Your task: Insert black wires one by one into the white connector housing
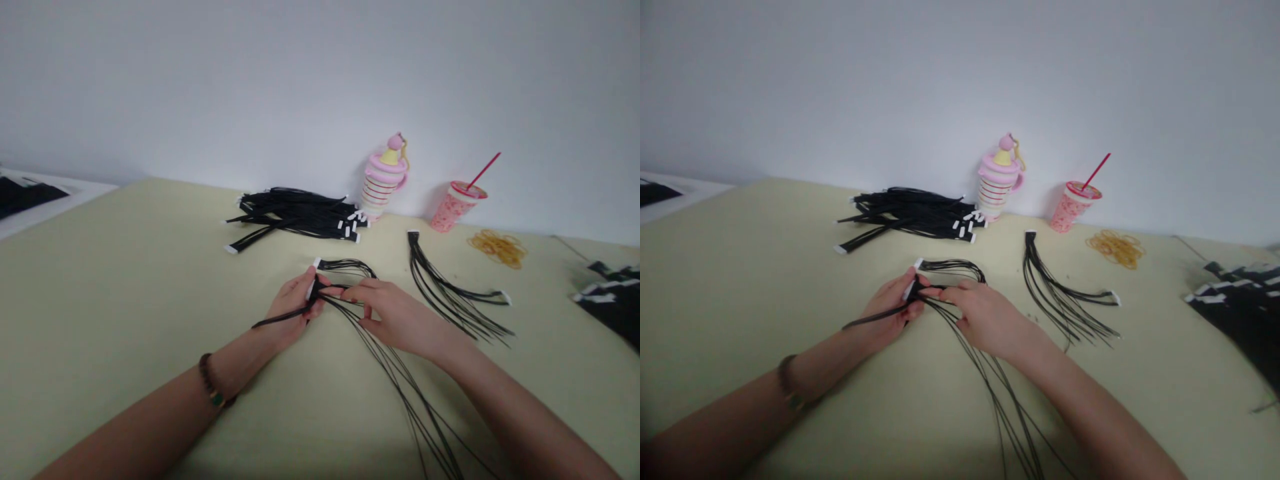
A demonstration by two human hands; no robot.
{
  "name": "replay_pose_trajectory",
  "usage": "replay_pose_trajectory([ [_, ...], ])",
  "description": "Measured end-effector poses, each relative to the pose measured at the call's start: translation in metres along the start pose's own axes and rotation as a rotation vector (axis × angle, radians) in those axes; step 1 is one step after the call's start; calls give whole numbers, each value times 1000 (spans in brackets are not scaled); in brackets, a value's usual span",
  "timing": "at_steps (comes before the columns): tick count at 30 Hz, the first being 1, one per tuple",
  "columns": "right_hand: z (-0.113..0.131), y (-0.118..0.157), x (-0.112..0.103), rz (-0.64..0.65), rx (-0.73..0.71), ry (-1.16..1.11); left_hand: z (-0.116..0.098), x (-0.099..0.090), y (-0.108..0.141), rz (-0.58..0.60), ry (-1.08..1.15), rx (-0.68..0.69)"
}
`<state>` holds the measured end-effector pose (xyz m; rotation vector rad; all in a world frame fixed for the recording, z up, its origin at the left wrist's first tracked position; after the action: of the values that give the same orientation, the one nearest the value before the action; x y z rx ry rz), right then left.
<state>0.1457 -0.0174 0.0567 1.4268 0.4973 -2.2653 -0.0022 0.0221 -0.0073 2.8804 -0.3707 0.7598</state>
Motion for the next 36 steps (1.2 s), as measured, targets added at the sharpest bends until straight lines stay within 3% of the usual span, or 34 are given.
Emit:
replay_pose_trajectory([
  [4, 0, 0, -6, -76, 84, 19, 1, 0, -1, 20, 27, 4],
  [17, 1, -4, 2, 33, 51, 121, -1, 1, 0, 0, 7, -11],
  [24, 3, -2, -2, -5, 81, 50, 2, -1, 0, 26, -4, -1],
  [27, 4, 1, -10, 12, 144, -228, 1, 0, 0, 24, -8, 16],
  [29, 3, 4, -19, 62, 161, -549, 1, 0, 0, 17, 0, 17],
  [31, 0, 8, -34, 24, 202, -899, 0, 0, 0, 24, 17, 7],
  [33, -9, 12, -54, -145, 271, -1182, 1, 0, 0, 40, 36, -5],
  [36, -27, 23, -82, -426, 355, -1409, 1, -1, 0, 62, 49, -2],
])
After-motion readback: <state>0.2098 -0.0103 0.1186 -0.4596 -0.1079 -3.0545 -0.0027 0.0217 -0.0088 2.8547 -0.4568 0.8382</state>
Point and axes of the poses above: each hand's wrist, its own y-axis away from the middle knuckle, its own x-axis out of the palm, z = x × y, the point moved 3 cm from there along -y, towards the middle knuckle, and after that the axes turned 7 degrees about x, right-handed, at the moved point
